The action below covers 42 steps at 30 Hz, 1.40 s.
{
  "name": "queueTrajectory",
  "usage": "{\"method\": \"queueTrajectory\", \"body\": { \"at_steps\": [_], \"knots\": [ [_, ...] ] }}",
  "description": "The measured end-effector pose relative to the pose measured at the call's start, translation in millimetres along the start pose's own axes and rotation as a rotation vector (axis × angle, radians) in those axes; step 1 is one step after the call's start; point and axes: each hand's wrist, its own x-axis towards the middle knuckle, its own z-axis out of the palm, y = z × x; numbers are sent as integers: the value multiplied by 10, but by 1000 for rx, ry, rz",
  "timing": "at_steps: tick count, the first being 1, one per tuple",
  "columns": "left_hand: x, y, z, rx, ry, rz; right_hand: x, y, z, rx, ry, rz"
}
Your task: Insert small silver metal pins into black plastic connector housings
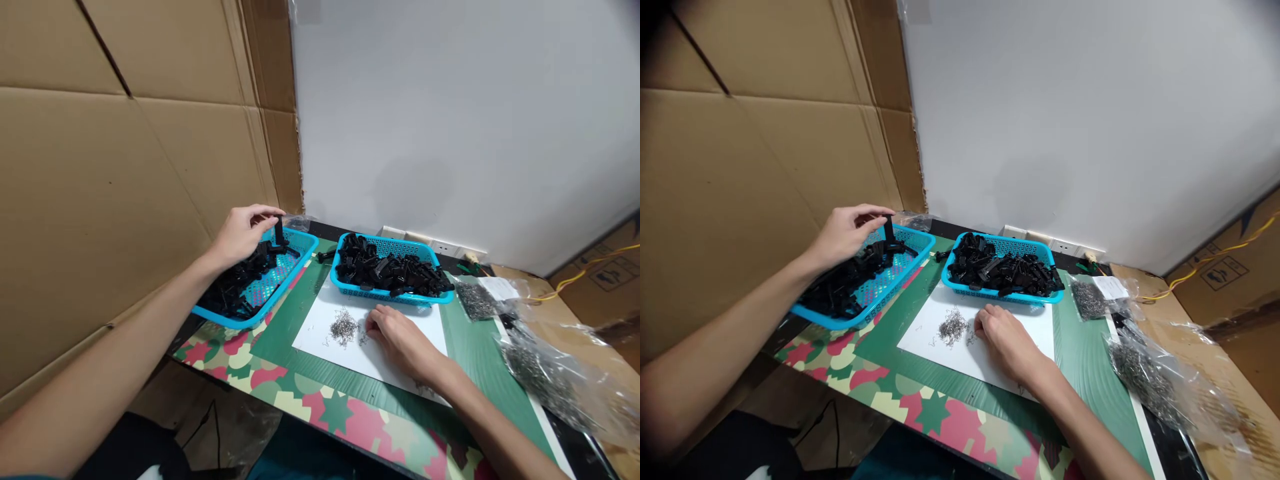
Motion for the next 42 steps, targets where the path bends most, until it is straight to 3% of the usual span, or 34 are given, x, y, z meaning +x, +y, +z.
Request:
{"method": "queueTrajectory", "body": {
  "at_steps": [6, 8, 13, 16, 19, 32, 37, 42],
  "knots": [
    [-512, 511, 213, -312, 72, 45, -119, 22, -119, 273, 49, 69],
    [-725, 694, 360, -506, -19, 14, -170, 50, -177, 415, 68, 62],
    [-1232, 1075, 876, -883, -255, -237, -238, 96, -263, 766, 71, 75],
    [-1433, 1232, 1168, -904, -283, -362, -255, 57, -287, 923, 46, 87],
    [-1550, 1346, 1335, -903, -264, -443, -269, 0, -306, 1010, 17, 104],
    [-1698, 1443, 1399, -732, -268, -405, -267, -51, -246, 1012, -21, 129],
    [-1665, 1465, 1395, -932, -244, -546, -266, -125, -203, 945, 132, 105],
    [-1685, 1491, 1412, -1020, -226, -596, -258, -164, -74, 940, 254, 92]
  ]
}}
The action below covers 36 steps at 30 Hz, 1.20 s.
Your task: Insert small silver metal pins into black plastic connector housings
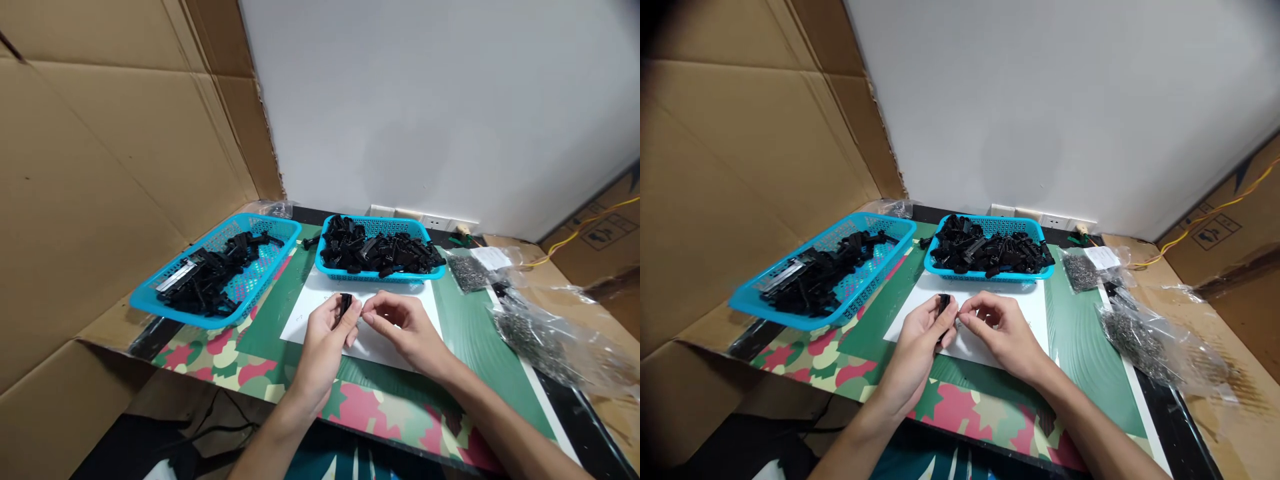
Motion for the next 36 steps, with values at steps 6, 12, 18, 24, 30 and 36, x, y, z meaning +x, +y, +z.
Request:
{"method": "queueTrajectory", "body": {
  "at_steps": [6, 12, 18, 24, 30, 36],
  "knots": [
    [-10, -78, -34, 39, -7, 13, 15, 50, 33, -46, 97, -17],
    [10, -111, -56, 116, 44, 77, 28, 54, 39, -50, 107, -19],
    [-2, -123, -104, 152, 31, 72, 21, 52, 40, -82, 181, -87],
    [-133, -149, -257, 205, -113, 55, 26, -37, -132, -245, 259, -149],
    [-163, -124, -294, 287, -182, -6, 50, -52, -294, -287, 207, -93],
    [-201, -179, -280, 603, -84, 201, 54, -97, -383, -325, 74, 19]
  ]
}}
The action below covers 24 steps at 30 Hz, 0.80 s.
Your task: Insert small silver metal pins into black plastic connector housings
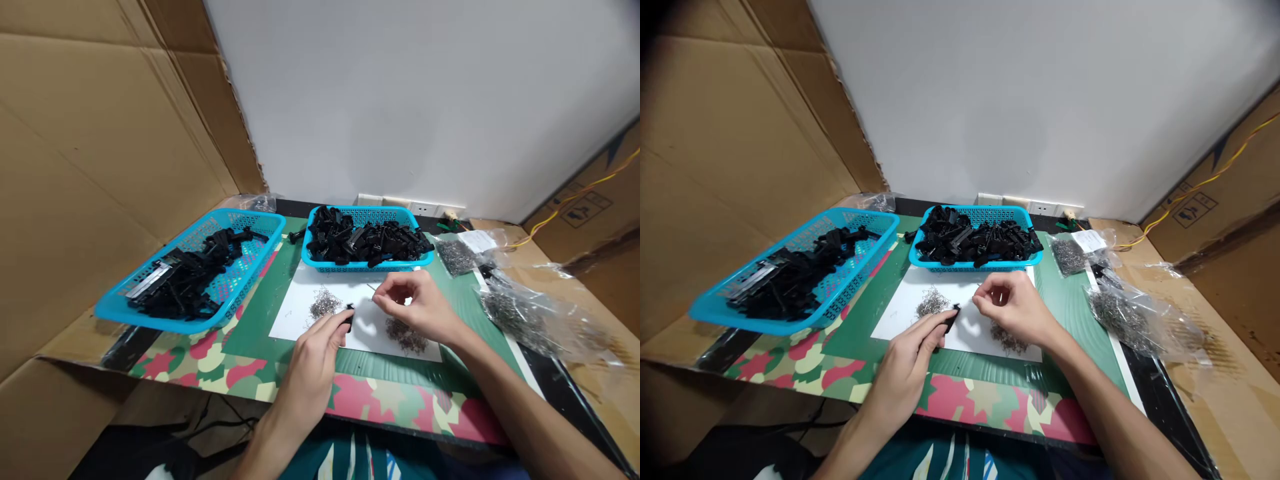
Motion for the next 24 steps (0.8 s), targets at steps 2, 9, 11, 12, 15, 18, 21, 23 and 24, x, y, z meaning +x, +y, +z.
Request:
{"method": "queueTrajectory", "body": {
  "at_steps": [2, 9, 11, 12, 15, 18, 21, 23, 24],
  "knots": [
    [-18, -16, 17, 39, -37, 30, 1, 0, -27, -41, -65, 29],
    [-50, 14, 8, 62, -161, 63, -5, 39, -45, -126, -194, 95],
    [-43, 42, -4, 98, -198, 56, -4, 47, -38, -141, -225, 107],
    [-38, 56, -9, 116, -211, 51, -3, 52, -33, -148, -228, 108],
    [-33, 84, -19, 160, -244, 34, -3, 71, -10, -188, -217, 101],
    [-40, 83, -18, 187, -256, 4, -7, 79, 23, -244, -204, 100],
    [-45, 51, -4, 206, -230, 8, -6, 71, 56, -293, -184, 97],
    [-41, 27, 6, 219, -213, 26, -3, 64, 75, -332, -169, 83],
    [-36, 17, 10, 225, -203, 35, -2, 62, 83, -354, -162, 73]
  ]
}}
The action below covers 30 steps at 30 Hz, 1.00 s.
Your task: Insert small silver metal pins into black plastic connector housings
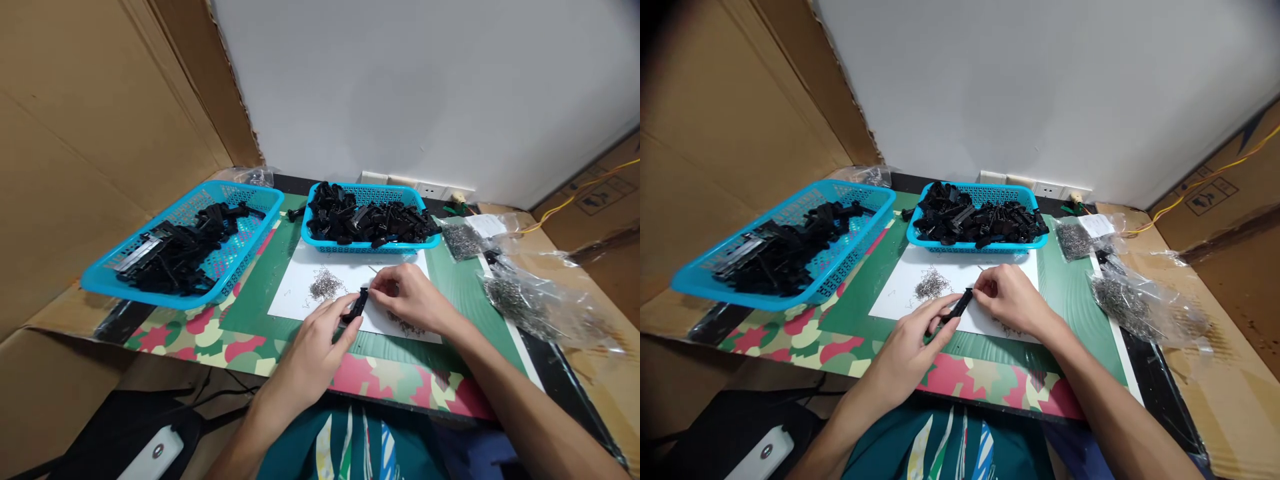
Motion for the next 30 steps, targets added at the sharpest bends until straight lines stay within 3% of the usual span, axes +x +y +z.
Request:
{"method": "queueTrajectory", "body": {
  "at_steps": [8, 15, 25, 30],
  "knots": [
    [34, -22, -1, -70, 25, -1, -14, -16, 58, -140, 54, -24],
    [23, -57, 10, -119, 12, 14, -20, 79, 152, -233, 123, -136],
    [28, -42, 19, -96, 33, 28, 0, 46, 102, -207, 74, -173],
    [21, -1, -1, -122, 40, 19, -21, 54, 111, -154, 115, -187]
  ]
}}
